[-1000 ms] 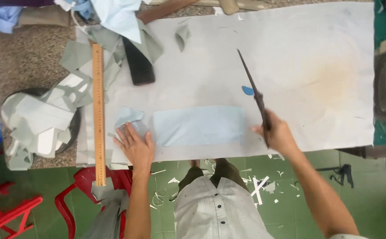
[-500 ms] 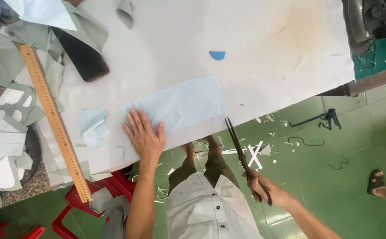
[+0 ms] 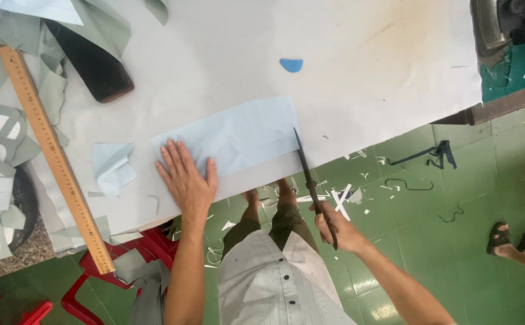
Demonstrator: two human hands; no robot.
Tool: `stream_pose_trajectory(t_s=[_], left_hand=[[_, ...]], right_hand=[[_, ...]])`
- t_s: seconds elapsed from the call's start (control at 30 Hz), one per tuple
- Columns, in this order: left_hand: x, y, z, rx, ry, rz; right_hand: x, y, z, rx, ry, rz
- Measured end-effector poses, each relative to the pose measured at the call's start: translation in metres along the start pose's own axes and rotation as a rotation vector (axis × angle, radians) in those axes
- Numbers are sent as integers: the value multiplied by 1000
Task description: The person cuts a piece of light blue fabric using shears, measures and marks it with a ruler, and irons the cut piece on a worktable. The person also handles and folds other fabric pieces during the process.
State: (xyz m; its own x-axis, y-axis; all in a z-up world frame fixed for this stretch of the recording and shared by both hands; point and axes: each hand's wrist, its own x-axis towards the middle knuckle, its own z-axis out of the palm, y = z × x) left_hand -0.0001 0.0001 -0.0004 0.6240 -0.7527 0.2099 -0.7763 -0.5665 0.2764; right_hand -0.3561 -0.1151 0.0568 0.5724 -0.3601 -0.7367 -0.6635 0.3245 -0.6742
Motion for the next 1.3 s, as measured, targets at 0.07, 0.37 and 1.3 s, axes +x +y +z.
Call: stream_pose_trajectory(t_s=[0.07, 0.37, 1.3], left_hand=[[0, 0, 1, 11, -6, -8], [1, -1, 1, 11, -6, -12], [0, 2, -6, 2, -24, -35]], right_hand=[[-3, -12, 2, -65, 29, 42], [8, -16, -9, -170, -67, 51], [43, -86, -11, -191, 71, 84]])
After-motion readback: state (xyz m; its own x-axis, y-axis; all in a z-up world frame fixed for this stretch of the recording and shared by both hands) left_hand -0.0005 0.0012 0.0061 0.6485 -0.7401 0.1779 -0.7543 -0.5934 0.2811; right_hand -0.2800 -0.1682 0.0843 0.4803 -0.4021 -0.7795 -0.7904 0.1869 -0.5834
